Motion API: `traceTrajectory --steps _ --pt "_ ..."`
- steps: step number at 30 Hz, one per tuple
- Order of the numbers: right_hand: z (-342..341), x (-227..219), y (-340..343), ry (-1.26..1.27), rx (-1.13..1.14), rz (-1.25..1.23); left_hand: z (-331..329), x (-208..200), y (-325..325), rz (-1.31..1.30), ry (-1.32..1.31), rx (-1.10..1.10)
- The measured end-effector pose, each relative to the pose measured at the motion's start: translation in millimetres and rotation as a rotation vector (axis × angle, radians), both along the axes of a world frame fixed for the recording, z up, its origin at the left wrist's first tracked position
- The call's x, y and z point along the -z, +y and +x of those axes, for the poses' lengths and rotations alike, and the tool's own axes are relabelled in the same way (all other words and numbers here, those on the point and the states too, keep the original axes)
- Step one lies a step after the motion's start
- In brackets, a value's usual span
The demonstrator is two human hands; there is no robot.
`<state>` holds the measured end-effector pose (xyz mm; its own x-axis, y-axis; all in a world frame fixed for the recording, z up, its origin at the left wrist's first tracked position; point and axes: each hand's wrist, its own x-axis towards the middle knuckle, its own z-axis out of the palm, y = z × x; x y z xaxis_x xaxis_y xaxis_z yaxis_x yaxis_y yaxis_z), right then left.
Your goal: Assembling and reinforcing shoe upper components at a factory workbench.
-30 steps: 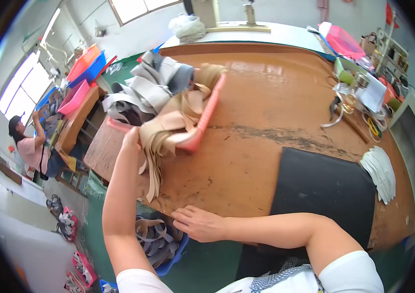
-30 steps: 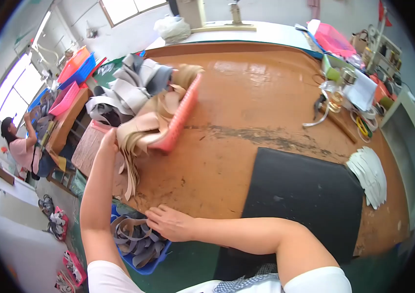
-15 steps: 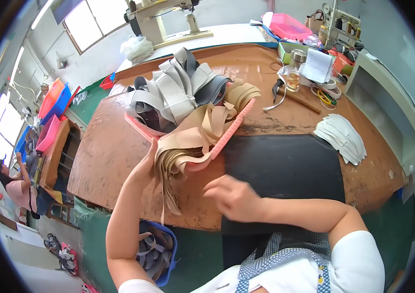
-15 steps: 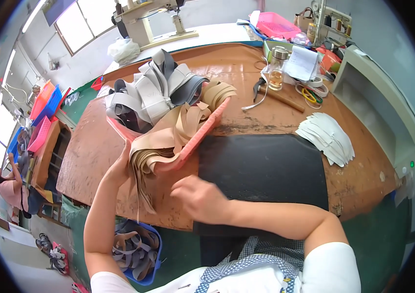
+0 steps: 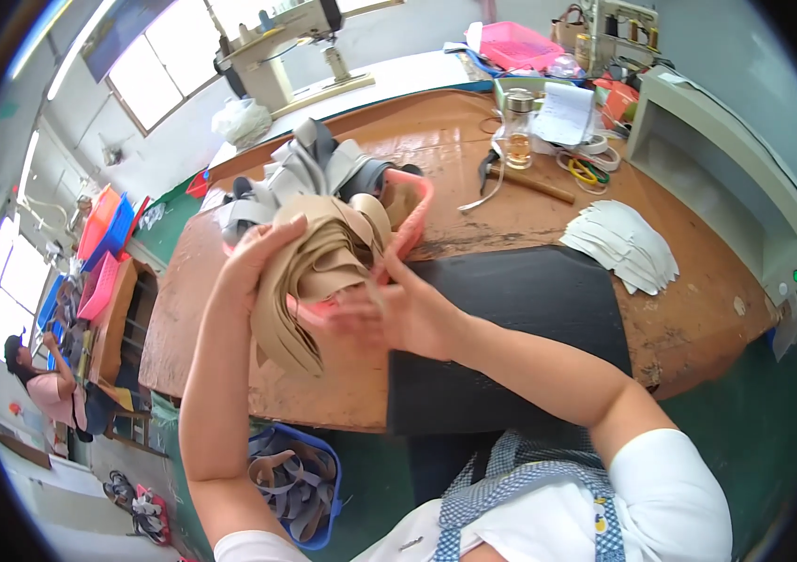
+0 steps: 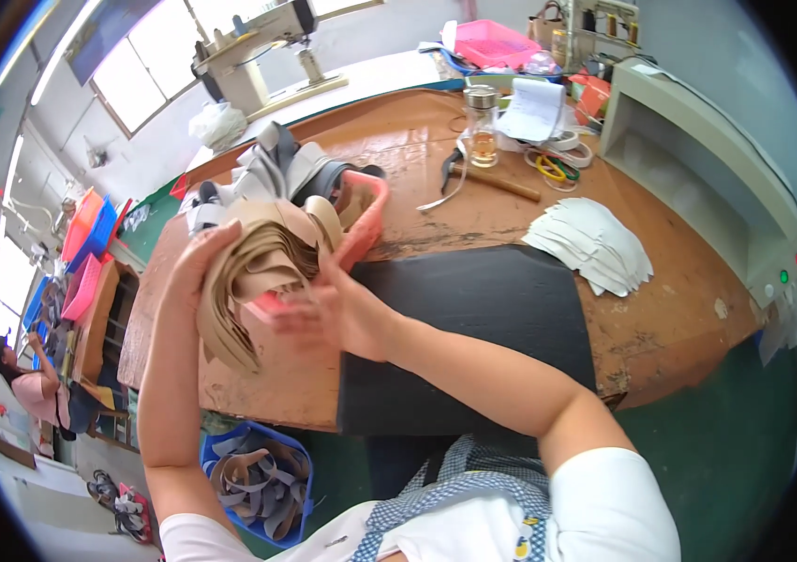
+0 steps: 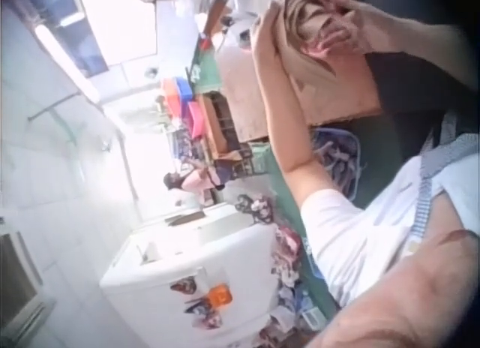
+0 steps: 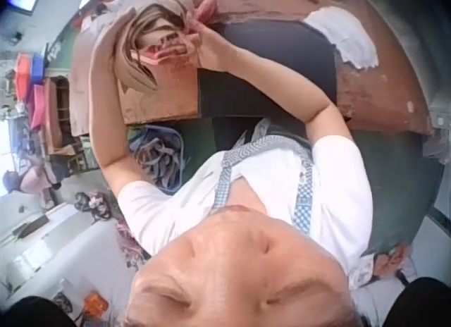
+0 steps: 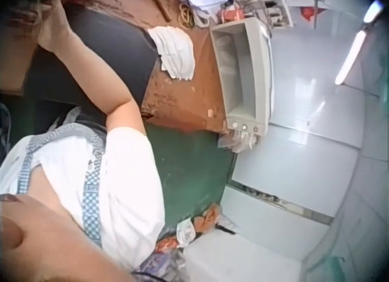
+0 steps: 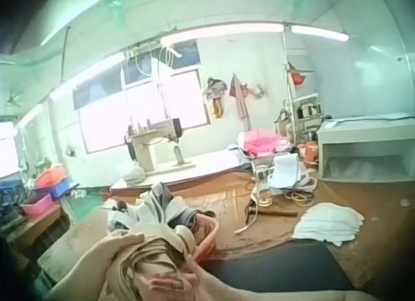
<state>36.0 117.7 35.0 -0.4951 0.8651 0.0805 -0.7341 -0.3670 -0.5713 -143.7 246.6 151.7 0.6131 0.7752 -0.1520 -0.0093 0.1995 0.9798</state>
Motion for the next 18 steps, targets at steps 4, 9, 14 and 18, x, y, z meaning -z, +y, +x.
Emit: traceTrajectory --steps 4,9,14,18 --pt "32.2 -55.2 26.7 0.321 0.286 0.143 51.1 -45.8 -31.3 0.140 -0.050 0.027" --pt "118.4 -110.9 55.5 0.040 0.532 0.054 90.1 -73.0 -54.1 0.373 -0.089 0.091" --pt "195.1 -158.8 83.3 -0.211 0.773 0.170 147.0 -41.7 -55.3 0.423 -0.146 0.121" --pt "236.8 -126.7 125.3 -0.404 0.759 0.140 186.4 19.4 -30.8 0.219 -0.103 0.059"
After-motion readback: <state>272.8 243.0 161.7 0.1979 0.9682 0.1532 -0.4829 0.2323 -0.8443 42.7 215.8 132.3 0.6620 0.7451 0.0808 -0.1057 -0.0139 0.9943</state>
